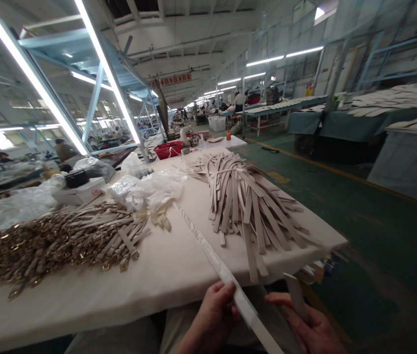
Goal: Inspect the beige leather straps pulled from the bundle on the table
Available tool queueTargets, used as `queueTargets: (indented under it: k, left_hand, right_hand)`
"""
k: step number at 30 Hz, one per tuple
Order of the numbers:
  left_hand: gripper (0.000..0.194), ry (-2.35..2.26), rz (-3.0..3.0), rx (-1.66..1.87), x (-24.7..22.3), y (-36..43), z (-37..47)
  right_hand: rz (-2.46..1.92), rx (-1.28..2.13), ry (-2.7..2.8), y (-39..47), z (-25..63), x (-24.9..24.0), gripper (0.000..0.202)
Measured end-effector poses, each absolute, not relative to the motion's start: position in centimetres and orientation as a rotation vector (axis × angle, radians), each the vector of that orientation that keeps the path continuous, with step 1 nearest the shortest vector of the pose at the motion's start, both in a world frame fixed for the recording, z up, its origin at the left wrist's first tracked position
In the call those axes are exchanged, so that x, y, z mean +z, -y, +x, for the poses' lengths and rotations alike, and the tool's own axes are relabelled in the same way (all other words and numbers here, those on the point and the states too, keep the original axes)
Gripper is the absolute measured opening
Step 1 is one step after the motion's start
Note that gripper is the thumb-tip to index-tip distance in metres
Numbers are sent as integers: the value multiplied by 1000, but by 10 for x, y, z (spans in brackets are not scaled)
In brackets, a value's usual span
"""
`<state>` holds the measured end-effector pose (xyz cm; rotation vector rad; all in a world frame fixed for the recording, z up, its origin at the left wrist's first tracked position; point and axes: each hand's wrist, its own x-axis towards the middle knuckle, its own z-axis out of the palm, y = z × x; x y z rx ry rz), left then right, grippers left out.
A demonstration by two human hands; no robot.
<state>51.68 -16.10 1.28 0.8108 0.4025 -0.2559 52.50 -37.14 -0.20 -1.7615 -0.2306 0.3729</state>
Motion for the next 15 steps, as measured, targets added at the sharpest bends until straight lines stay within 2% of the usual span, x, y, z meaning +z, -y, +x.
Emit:
queueTargets:
  k: [4,9,11,15]
  left_hand:
    - [36,-321,716,-287,25,163,520]
    - [35,-304,726,-288,16,169,513]
    - [36,-338,701,-279,16,161,519]
    - [33,-510,616,-83,36,119,560]
  right_hand:
    - [-1715,160,640,353,537,22,34]
    - [-1660,101,828,319,547,46,24]
    - [-1614,143,782,320,548,52,26]
    - [-1585,390,543,357,536,53,49]
